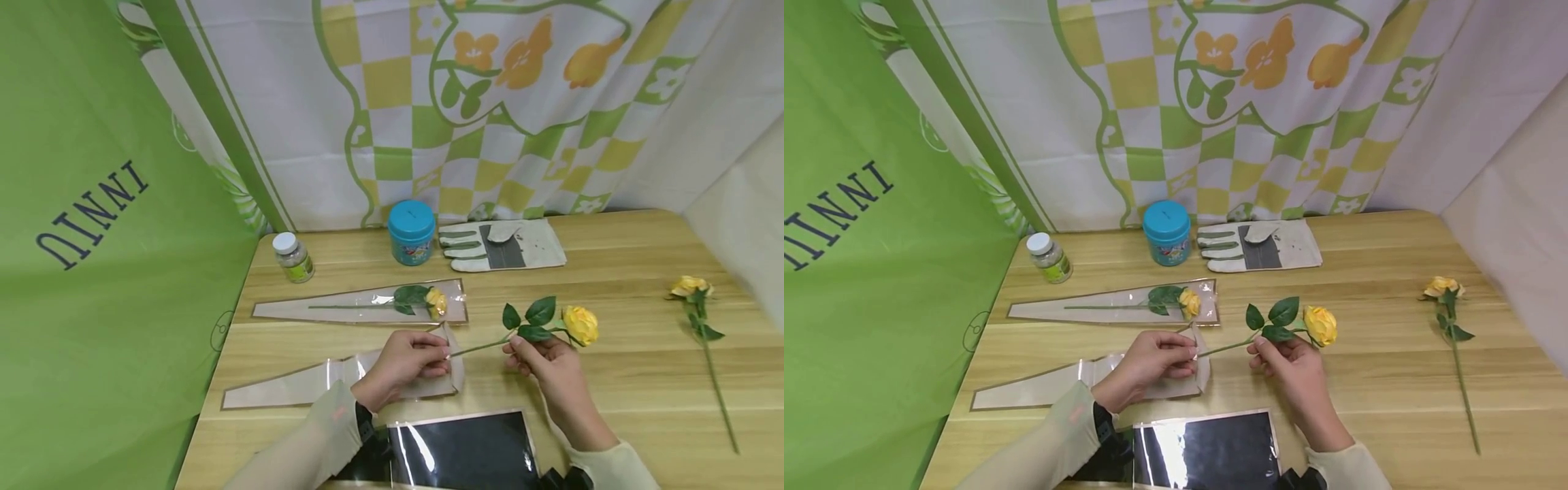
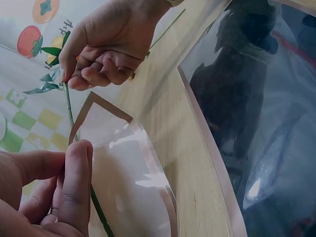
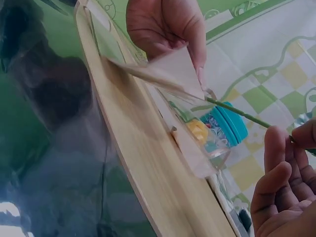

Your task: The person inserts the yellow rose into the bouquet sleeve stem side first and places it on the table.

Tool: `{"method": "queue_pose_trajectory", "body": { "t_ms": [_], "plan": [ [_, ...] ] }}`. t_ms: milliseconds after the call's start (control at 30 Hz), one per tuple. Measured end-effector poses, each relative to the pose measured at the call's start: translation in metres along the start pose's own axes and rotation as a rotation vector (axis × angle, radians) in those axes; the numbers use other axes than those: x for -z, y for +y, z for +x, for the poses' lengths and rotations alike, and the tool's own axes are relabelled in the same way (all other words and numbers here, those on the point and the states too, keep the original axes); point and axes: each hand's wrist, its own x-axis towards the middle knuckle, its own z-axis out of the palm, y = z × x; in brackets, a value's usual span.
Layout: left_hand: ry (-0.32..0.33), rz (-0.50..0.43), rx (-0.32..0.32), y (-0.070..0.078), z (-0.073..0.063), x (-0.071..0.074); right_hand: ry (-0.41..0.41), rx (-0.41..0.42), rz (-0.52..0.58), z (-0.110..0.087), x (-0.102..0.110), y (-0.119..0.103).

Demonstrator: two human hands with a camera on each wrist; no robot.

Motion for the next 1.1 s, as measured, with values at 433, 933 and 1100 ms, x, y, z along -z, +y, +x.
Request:
{"method": "queue_pose_trajectory", "body": {
  "t_ms": [433,933,1100],
  "plan": [
    [-0.055,0.051,-0.012,0.006,-0.001,-0.003,-0.108,-0.086,-0.042,0.0,-0.016,0.008],
    [-0.009,0.018,-0.032,0.005,-0.001,-0.004,0.018,-0.036,0.187,-0.003,-0.02,0.014],
    [-0.034,0.046,-0.051,0.007,-0.001,-0.005,0.006,-0.137,0.031,-0.007,-0.026,0.017]
  ]
}}
